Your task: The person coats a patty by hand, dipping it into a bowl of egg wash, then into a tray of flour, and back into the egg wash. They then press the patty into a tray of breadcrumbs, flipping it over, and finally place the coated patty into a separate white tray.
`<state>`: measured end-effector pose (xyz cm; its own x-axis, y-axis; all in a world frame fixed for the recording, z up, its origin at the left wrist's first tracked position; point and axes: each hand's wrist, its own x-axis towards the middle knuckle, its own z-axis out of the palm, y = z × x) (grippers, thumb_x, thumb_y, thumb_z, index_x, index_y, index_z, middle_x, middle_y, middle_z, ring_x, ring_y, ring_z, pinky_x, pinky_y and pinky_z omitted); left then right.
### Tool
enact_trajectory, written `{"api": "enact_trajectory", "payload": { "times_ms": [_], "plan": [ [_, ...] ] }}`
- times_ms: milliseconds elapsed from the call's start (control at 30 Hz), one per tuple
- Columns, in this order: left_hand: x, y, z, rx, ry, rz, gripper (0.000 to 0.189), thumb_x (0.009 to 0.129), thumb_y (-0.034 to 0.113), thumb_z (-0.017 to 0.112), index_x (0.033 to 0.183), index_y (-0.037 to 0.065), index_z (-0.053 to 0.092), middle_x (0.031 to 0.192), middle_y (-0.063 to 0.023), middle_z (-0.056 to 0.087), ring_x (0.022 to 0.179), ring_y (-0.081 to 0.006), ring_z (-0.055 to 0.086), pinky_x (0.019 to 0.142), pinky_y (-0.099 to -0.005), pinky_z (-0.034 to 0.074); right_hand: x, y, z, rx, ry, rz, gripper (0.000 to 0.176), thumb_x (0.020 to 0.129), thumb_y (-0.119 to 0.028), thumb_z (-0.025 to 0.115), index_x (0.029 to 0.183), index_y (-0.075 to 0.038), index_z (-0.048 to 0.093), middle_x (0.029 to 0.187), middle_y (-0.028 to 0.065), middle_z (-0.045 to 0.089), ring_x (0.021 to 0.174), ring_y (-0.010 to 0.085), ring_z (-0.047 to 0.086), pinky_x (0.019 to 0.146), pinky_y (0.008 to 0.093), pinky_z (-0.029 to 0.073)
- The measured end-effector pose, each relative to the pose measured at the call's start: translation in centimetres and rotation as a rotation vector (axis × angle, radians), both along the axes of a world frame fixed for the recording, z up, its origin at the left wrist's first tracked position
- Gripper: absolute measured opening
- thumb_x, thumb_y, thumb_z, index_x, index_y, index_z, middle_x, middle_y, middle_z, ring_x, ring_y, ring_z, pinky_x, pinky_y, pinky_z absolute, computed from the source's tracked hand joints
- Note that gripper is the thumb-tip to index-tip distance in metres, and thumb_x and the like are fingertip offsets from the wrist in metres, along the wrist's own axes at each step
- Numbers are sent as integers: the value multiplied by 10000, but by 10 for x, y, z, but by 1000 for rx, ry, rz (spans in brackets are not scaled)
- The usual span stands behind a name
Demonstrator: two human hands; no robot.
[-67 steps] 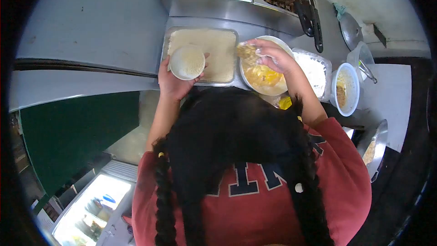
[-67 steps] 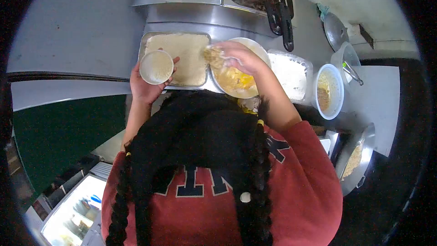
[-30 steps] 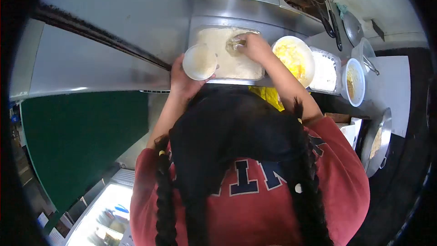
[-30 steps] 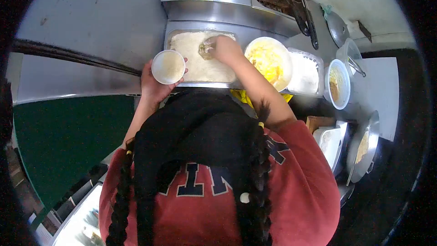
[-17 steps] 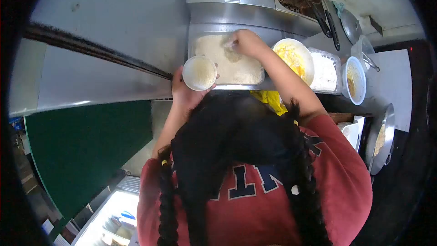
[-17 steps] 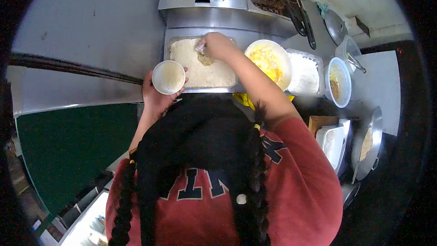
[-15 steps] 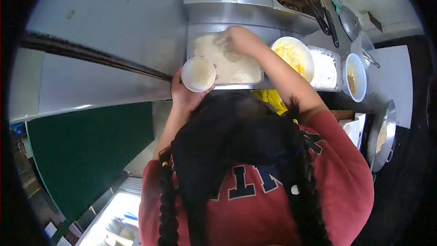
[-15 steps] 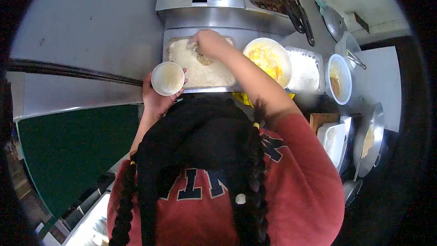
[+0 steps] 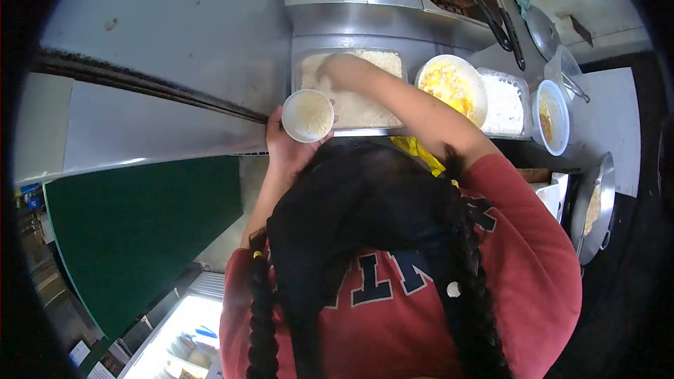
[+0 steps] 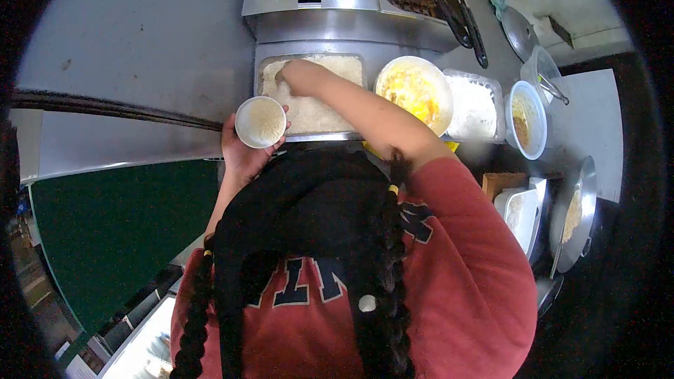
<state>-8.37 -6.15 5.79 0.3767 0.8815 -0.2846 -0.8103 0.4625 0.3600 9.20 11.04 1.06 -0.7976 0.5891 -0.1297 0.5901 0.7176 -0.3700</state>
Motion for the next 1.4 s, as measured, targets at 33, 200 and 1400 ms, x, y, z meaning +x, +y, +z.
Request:
{"api": "enact_trajectory", "payload": {
  "times_ms": [33,200,1400],
  "plan": [
    [0,0,0,2,3,0,680,962,552,306,1427,75,441,1389,-248,517,1178,-402,575,891,-482,509,4,-4,20,1,0,1,489,703,-81,751,1180,-168,690,1089,180,681,1011,348,662,898,416,526],
    [2,0,-2,-1,8,18,684,957,547,330,1440,70,413,1399,-264,493,1163,-408,586,855,-465,545,39,3,51,-135,83,-119,534,670,-56,749,1191,-160,694,999,169,714,973,354,673,872,426,531],
    [7,13,-8,-60,51,-33,677,964,514,299,1423,32,421,1362,-254,528,1171,-433,571,860,-493,537,86,-67,30,-174,187,-854,500,711,-126,742,1186,-13,634,1034,231,691,978,351,682,850,427,534]
  ]
}}
